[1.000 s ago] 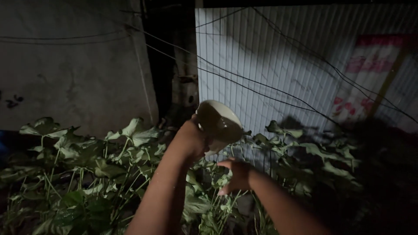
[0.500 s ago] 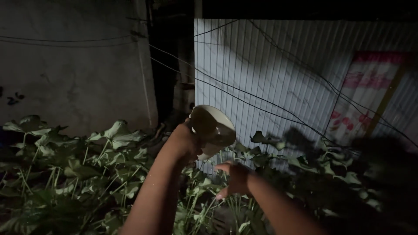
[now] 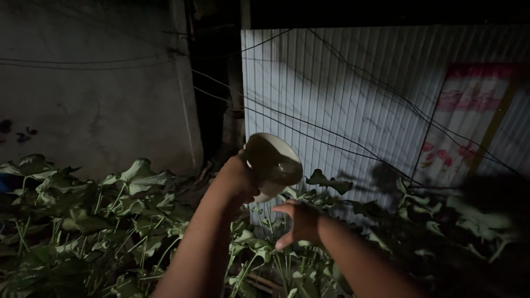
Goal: Watering several potted plants on a shelf using a water scoop and a bucket of water.
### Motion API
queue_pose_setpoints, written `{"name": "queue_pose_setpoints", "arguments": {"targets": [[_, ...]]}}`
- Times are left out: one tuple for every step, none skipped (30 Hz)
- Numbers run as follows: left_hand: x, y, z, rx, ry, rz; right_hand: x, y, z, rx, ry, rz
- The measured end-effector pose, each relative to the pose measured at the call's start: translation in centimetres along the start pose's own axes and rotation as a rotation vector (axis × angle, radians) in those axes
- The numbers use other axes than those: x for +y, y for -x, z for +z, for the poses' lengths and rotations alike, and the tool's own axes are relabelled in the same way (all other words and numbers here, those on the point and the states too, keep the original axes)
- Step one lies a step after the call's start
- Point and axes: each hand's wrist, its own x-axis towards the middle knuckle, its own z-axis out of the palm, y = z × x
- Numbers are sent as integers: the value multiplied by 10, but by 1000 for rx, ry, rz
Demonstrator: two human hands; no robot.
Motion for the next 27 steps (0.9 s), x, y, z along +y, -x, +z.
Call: {"name": "queue_pose_setpoints", "arguments": {"targets": [[2, -1, 2, -8, -4, -28, 3, -1, -1, -4, 11, -8], [5, -2, 5, -20, -7, -58, 8, -1, -1, -9, 22, -13], [4, -5, 9, -23, -8, -56, 11, 1, -3, -7, 20, -11], [3, -8, 13, -31, -28, -62, 14, 3, -5, 5, 9, -31], [2, -11, 17, -38, -49, -68, 17, 4, -7, 18, -3, -50], [4, -10, 19, -41, -47, -67, 19, 6, -8, 19, -2, -47], [6, -8, 21, -42, -18, -63, 21, 8, -9, 13, 2, -35], [8, -6, 25, -47, 13, -61, 24, 11, -10, 5, 5, -20], [12, -2, 27, -52, 15, -61, 26, 14, -10, 4, 5, -14], [16, 1, 29, -50, 21, -62, 28, 16, -11, -1, -50, -16], [21, 5, 31, -48, 26, -62, 29, 18, -12, -6, -104, -18], [21, 3, 35, -53, 26, -61, 29, 20, -13, -5, -106, -13], [21, 2, 39, -57, 28, -74, 30, 23, -15, -9, -105, -27], [22, 0, 41, -58, 29, -85, 29, 25, -17, -11, -103, -45], [23, 0, 42, -61, 27, -83, 27, 27, -20, -8, -105, -43], [23, 1, 43, -79, 33, -72, 25, 30, -20, -18, -94, 2], [23, 1, 45, -98, 39, -61, 23, 33, -20, -29, -84, 47], [24, 0, 45, -112, 35, -53, 25, 34, -24, -18, -90, 59], [25, -1, 46, -133, -9, 0, 26, 36, -27, -46, -75, 67], [25, 0, 48, -152, -43, 52, 29, 39, -31, -78, -52, 79], [29, 2, 53, -165, -38, 61, 34, 39, -31, -71, -52, 94], [31, 5, 54, -170, -33, 71, 37, 35, -29, -125, -129, 156], [33, 8, 55, -174, -28, 81, 40, 32, -27, -179, -207, 218], [29, 4, 57, -175, -31, 75, 49, 28, -23, -185, -211, 217], [26, 1, 60, -179, -69, 89, 58, 23, -19, -180, -166, 183], [25, -4, 63, -183, -108, 107, 68, 19, -17, -171, -122, 149], [28, -1, 65, -185, -111, 104, 70, 21, -16, -172, -125, 149]]}}
